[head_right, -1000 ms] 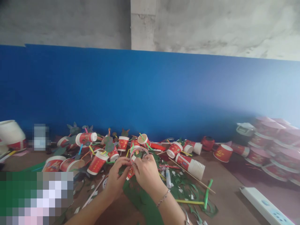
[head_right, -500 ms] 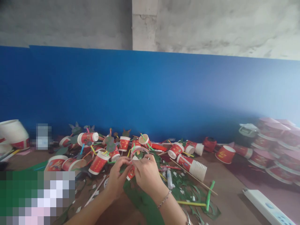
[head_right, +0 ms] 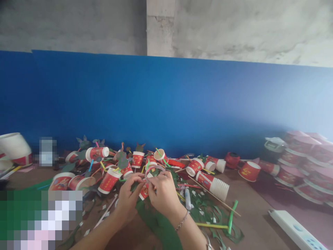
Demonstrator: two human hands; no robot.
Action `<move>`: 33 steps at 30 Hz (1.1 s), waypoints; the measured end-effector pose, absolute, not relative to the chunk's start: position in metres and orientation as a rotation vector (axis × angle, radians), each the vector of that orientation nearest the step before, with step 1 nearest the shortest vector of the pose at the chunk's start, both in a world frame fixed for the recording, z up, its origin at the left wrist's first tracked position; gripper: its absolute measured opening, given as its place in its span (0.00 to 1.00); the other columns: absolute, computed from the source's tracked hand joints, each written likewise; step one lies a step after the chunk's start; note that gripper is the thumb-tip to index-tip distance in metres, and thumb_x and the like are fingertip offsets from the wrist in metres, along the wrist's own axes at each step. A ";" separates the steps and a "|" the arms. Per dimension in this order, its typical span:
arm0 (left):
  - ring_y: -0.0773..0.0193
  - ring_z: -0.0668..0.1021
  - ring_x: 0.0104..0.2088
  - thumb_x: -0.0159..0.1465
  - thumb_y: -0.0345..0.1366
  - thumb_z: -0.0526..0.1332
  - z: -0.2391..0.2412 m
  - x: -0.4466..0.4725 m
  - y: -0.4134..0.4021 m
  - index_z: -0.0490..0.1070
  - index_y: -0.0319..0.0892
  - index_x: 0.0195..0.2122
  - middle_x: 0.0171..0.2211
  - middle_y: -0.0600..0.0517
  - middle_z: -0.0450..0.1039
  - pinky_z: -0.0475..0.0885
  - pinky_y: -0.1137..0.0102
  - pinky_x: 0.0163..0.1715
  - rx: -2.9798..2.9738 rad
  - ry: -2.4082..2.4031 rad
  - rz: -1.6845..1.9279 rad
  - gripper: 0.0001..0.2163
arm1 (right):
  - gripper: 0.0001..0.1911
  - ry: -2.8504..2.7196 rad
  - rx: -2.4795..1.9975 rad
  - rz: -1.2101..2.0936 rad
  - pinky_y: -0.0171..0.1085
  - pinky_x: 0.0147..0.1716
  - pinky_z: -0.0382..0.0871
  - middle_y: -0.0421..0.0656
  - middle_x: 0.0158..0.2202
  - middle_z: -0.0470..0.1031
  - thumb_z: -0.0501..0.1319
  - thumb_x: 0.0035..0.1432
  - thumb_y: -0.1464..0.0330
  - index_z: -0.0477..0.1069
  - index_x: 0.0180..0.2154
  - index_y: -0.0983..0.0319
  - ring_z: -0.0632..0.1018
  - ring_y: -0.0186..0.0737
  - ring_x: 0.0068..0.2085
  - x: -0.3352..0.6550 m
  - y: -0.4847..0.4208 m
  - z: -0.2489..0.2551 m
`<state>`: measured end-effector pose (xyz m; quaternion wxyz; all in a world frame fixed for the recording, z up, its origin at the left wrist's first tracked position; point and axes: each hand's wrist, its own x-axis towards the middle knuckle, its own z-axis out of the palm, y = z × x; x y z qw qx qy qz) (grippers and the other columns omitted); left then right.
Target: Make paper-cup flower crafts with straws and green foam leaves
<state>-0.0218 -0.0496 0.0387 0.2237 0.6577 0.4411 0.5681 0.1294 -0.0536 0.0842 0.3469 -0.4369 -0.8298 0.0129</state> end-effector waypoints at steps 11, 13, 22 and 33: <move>0.57 0.74 0.41 0.62 0.38 0.57 0.040 -0.022 -0.048 0.68 0.43 0.27 0.37 0.47 0.73 0.69 0.63 0.43 1.811 1.191 1.637 0.08 | 0.13 -2.098 -1.106 0.183 0.37 0.40 0.62 0.38 0.23 0.74 0.52 0.58 0.76 0.73 0.27 0.59 0.74 0.36 0.30 0.129 -0.053 0.084; 0.57 0.74 0.41 0.61 0.37 0.58 0.039 -0.023 -0.048 0.68 0.43 0.27 0.38 0.47 0.73 0.69 0.63 0.43 1.807 1.189 1.637 0.07 | 0.13 -2.100 -1.107 0.200 0.37 0.40 0.62 0.38 0.24 0.75 0.53 0.58 0.76 0.73 0.28 0.59 0.75 0.36 0.31 0.130 -0.052 0.083; 0.57 0.74 0.41 0.62 0.37 0.57 0.040 -0.023 -0.049 0.69 0.43 0.27 0.37 0.47 0.73 0.70 0.63 0.42 1.853 1.195 1.652 0.08 | 0.13 -2.088 -1.100 0.154 0.38 0.42 0.61 0.37 0.22 0.74 0.54 0.57 0.76 0.73 0.25 0.60 0.73 0.34 0.27 0.128 -0.053 0.085; 0.61 0.74 0.40 0.62 0.33 0.58 0.044 -0.024 -0.056 0.69 0.43 0.29 0.38 0.49 0.72 0.69 0.67 0.41 1.942 1.110 1.731 0.05 | 0.13 -1.824 -1.130 0.607 0.33 0.26 0.62 0.40 0.18 0.70 0.55 0.54 0.69 0.75 0.23 0.62 0.70 0.36 0.24 0.123 -0.059 0.092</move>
